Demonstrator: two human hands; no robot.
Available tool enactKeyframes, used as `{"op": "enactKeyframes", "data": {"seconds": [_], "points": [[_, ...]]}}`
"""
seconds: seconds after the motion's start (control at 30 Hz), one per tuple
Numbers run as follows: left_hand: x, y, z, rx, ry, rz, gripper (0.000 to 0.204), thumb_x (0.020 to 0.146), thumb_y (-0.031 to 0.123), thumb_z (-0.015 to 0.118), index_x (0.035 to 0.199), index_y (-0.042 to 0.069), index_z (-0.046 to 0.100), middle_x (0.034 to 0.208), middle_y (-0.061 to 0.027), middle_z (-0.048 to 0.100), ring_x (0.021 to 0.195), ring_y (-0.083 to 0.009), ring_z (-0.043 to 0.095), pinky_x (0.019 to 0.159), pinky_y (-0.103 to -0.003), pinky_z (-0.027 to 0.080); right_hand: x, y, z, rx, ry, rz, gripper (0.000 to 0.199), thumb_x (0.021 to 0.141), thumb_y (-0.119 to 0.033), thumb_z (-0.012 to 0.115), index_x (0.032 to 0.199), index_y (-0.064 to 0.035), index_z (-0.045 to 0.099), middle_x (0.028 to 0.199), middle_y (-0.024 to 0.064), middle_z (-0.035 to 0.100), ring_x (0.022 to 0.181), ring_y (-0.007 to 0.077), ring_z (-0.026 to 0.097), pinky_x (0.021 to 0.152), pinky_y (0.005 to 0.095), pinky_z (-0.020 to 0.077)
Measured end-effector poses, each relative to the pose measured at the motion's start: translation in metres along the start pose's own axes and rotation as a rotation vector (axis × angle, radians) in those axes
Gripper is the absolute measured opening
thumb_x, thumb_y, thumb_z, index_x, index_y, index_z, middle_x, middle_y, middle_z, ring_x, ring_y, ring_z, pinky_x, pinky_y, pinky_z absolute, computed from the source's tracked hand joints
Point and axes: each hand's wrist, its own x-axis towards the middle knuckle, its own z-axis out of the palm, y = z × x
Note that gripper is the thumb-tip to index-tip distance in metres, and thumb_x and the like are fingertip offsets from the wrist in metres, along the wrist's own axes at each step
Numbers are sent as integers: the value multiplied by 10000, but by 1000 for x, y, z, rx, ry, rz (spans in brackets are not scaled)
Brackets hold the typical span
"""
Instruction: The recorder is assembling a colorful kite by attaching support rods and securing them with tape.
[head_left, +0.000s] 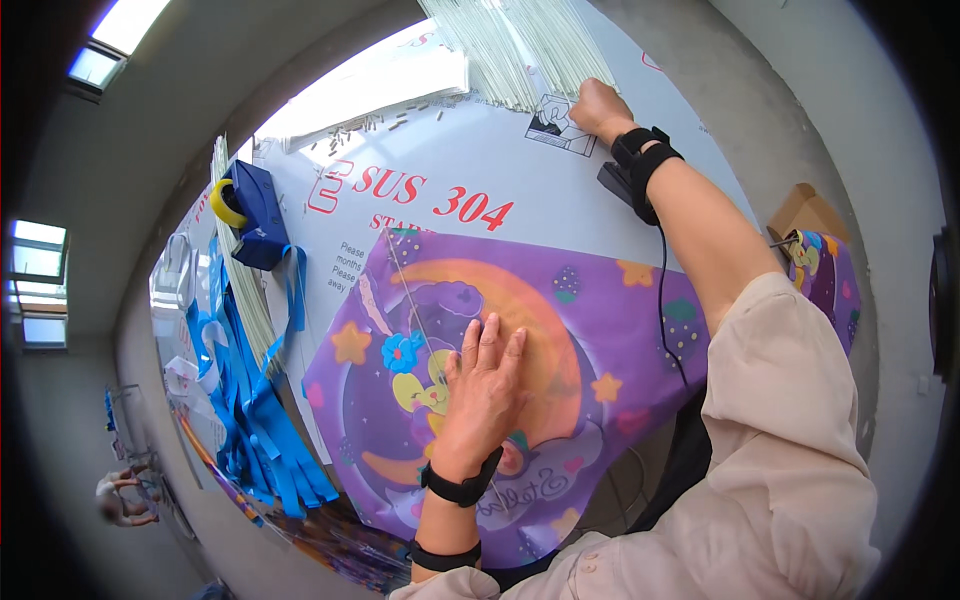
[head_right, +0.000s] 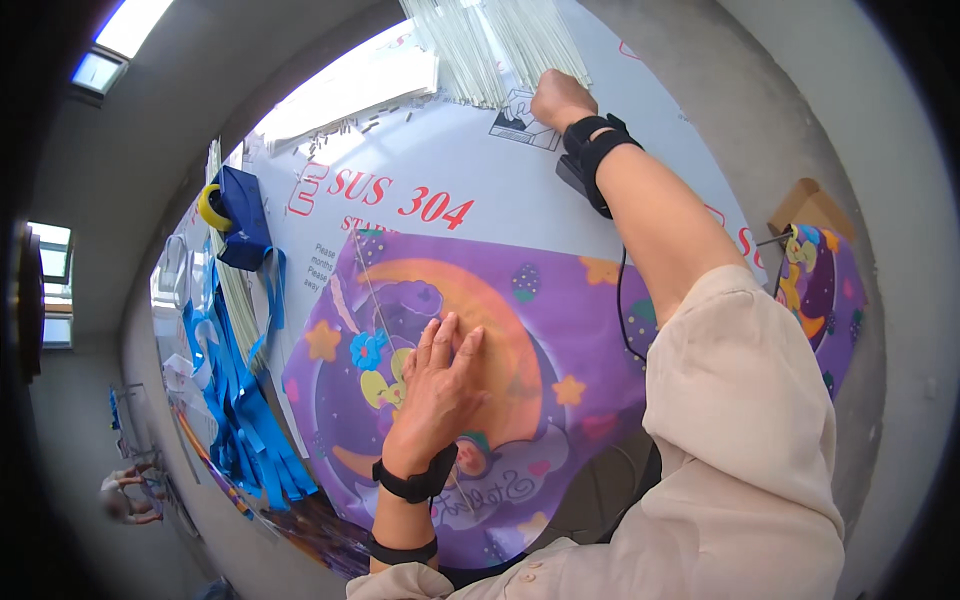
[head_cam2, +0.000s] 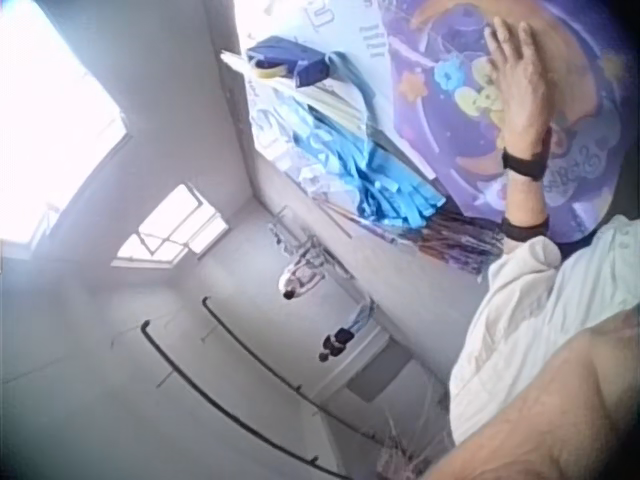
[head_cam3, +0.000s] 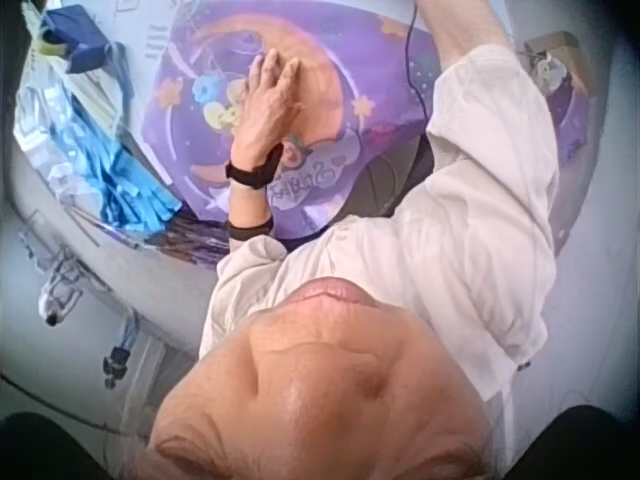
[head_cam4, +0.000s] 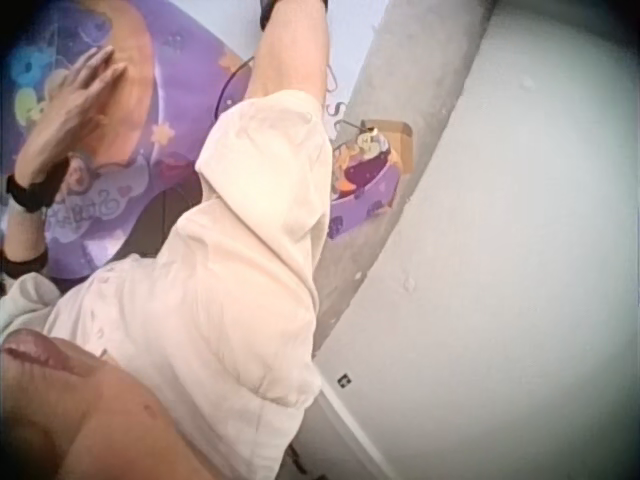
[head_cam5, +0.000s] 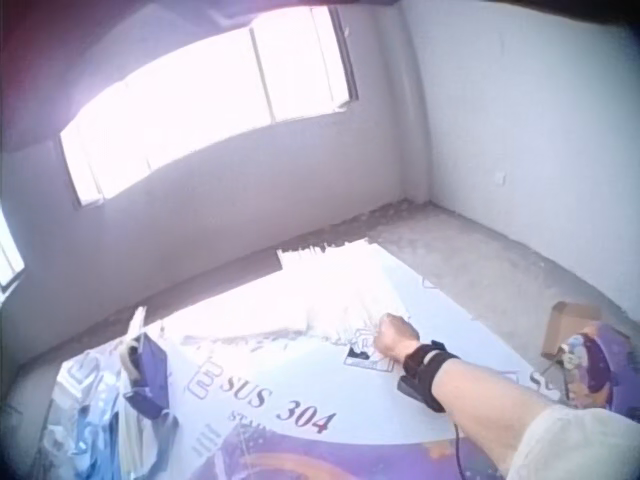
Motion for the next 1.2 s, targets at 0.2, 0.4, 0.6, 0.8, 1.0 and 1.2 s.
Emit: {"op": "enactKeyframes", "data": {"seconds": [0.2, 0.4, 0.6, 0.8, 1.0, 1.2], "points": [[6, -7, -7, -106, 97, 60, 645, 689, 106, 716, 1275, 53, 451, 1333, -210, 378, 1261, -364, 341, 970, -460, 340, -99, 23, -30, 1211, -564, 282, 122, 782, -33, 617, 675, -9, 564, 580, 30, 533, 420, 48, 439, 328, 186, 261], [27, 4, -13, -852, 324, -118, 391, 876, 207, 592, 1127, -81, 517, 908, -149, 648, 835, -237, 652, 704, -305, 527, -275, 14, -32, 1332, -711, 77, 157, 805, -95, 632, 672, -28, 585, 569, 3, 534, 469, 46, 463, 415, 188, 341], [13, 16, -1, -1603, 254, -317, 228, 913, 161, 526, 969, -59, 552, 775, -135, 631, 611, -155, 623, 528, -248, 519, -341, -15, -25, 977, -1008, 9, 169, 777, -66, 605, 629, 11, 580, 539, 22, 545, 486, 80, 523, 444, 236, 401], [-39, -1, 12, -1702, 508, -481, 156, 922, 88, 491, 961, -28, 586, 629, -19, 517, 487, -46, 428, 399, -176, 329, -180, -48, 0, 487, -345, -610, 176, 746, -128, 578, 740, 44, 614, 700, 209, 618, 647, 293, 628, 594, 363, 484], [-62, -6, 26, -1561, 621, -567, 160, 907, 71, 509, 994, -41, 584, 639, -6, 499, 526, -39, 439, 411, -178, 340, -20, -135, 66, 171, 131, -447, 284, 785, -212, 657, 962, 6, 612, 949, 200, 633, 872, 347, 614, 802, 396, 494], [-68, -17, 29, -1500, 650, -582, 78, 877, 36, 556, 936, -13, 561, 671, -9, 557, 538, -38, 504, 458, -171, 388, 17, -183, 109, 26, 321, -691, 255, 831, -221, 623, 1011, -40, 614, 1041, 140, 620, 941, 345, 612, 855, 387, 487]]}}
